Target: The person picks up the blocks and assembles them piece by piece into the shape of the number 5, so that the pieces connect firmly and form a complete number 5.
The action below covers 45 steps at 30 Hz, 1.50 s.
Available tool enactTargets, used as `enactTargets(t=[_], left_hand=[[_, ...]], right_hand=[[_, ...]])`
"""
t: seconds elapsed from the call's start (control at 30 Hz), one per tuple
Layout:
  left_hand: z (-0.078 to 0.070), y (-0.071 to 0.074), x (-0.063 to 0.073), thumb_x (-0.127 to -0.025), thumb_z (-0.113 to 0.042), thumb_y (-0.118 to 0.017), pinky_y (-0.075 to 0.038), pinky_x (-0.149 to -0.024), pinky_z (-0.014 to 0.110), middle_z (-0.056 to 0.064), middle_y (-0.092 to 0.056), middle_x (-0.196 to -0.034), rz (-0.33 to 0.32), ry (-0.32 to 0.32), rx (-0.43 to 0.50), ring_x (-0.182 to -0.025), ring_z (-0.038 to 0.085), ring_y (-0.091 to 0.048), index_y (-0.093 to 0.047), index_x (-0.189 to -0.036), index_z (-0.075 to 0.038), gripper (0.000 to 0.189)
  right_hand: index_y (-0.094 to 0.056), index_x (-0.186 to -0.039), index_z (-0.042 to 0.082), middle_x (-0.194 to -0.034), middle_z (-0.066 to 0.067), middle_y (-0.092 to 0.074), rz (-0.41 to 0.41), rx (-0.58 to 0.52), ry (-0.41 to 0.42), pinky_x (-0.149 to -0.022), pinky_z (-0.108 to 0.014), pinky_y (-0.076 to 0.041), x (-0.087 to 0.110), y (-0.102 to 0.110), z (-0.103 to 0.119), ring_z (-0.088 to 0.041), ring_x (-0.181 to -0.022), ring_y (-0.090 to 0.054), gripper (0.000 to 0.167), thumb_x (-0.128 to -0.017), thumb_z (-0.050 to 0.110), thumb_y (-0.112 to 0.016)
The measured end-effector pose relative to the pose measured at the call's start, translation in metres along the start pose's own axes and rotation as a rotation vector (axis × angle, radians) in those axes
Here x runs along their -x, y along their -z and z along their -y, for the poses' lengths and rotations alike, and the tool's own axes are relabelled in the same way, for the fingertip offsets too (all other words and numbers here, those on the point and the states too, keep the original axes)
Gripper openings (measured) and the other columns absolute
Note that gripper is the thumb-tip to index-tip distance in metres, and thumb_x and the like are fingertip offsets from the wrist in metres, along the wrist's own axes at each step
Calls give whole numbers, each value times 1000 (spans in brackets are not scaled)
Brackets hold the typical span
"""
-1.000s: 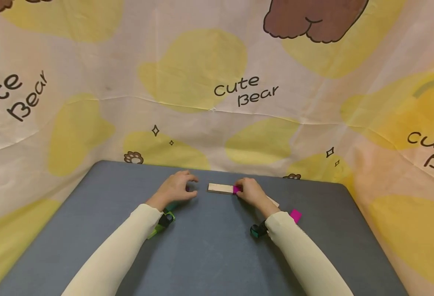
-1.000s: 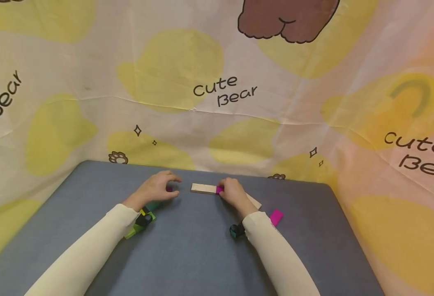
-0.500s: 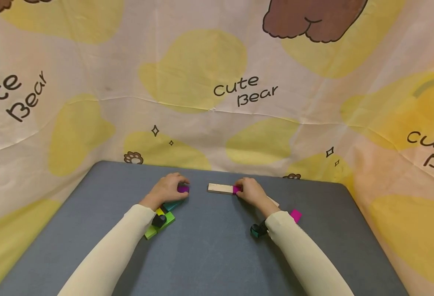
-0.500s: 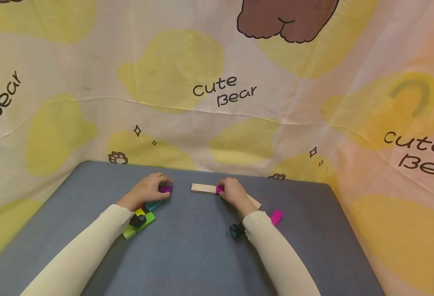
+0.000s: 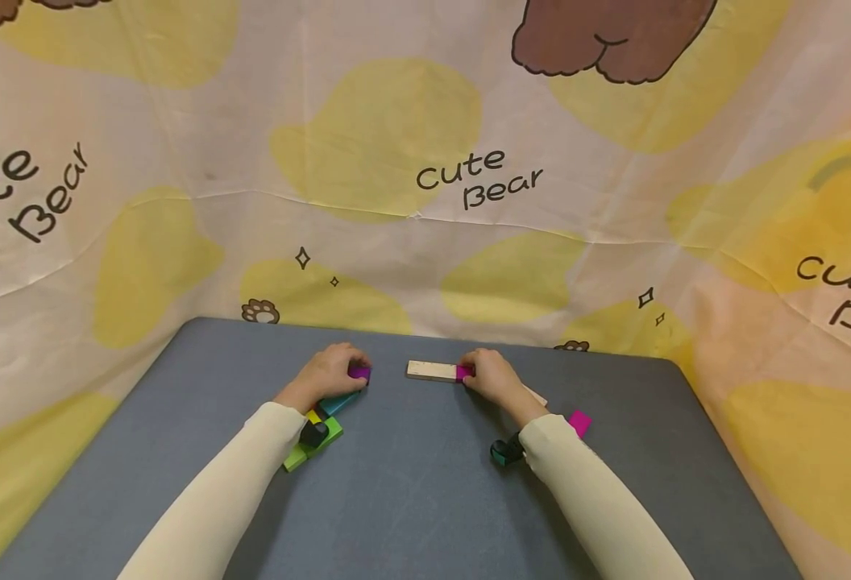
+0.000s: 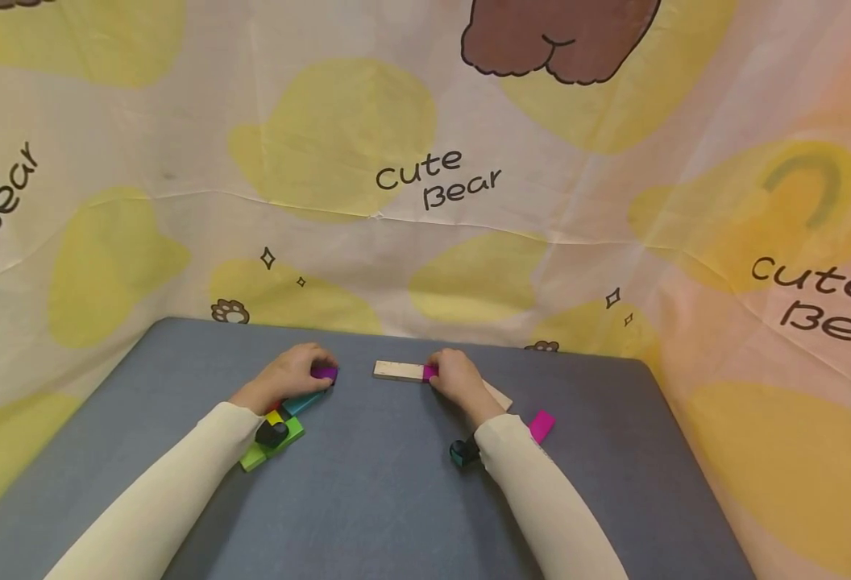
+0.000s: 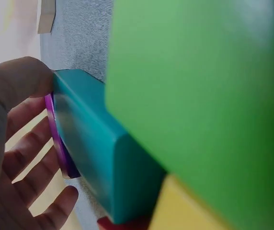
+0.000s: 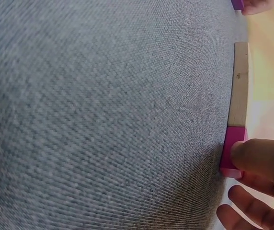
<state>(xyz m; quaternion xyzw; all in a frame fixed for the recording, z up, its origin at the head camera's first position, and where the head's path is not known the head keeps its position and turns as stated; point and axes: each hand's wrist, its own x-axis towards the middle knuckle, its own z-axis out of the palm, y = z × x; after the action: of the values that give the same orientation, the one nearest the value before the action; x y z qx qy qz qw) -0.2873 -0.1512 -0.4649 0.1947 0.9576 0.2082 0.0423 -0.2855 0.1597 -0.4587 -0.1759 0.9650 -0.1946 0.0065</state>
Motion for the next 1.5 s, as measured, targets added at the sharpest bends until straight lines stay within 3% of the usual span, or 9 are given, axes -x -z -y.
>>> enactTargets(t=[0.37,0.6,0.93,1.23,1.5], left_hand=[[-7,3,-3,-85,-21,-71,-51,-89,42,7,-64,-105,43,27,46,-95,22,-59,-69,-109,-10,26],[-11,2,-6,-88,-22,-67,-51,-87,41,7,-63,-101,10,24,47,-89,21,-57,-69,-105,-8,22],[-27,4,-13,-87,-25,-68,-52,-82,40,10,-66,-104,-37,31,33,-90,22,-59,-68,-111,-7,30],[-43,-5,-18,-83,-29,-71,-53,-81,39,6,-67,-97,-68,24,1,-87,19,-60,-70,-104,-9,28],[-56,-12,-20,-82,-30,-73,-52,-75,37,5,-67,-94,-74,91,-38,-81,17,-59,-71,-97,-10,25]], right_hand=[[-72,-106,3,-104,-12,-69,2,2,-6,-80,-41,-53,0,-1,0,-24,-90,-64,23,-84,8,-72],[-72,-106,3,-103,-12,-69,5,7,-19,-81,-41,-53,-1,-1,0,-24,-90,-64,22,-84,9,-72],[-72,-107,4,-105,-12,-69,8,10,-27,-82,-42,-53,-2,-2,0,-25,-92,-64,24,-84,9,-72],[-72,-106,4,-103,-12,-69,16,5,-35,-79,-40,-53,-2,-2,0,-24,-89,-64,22,-84,8,-72],[-72,-105,4,-101,-12,-69,9,9,-29,-78,-39,-53,-2,-4,0,-22,-86,-63,21,-84,8,-72]])
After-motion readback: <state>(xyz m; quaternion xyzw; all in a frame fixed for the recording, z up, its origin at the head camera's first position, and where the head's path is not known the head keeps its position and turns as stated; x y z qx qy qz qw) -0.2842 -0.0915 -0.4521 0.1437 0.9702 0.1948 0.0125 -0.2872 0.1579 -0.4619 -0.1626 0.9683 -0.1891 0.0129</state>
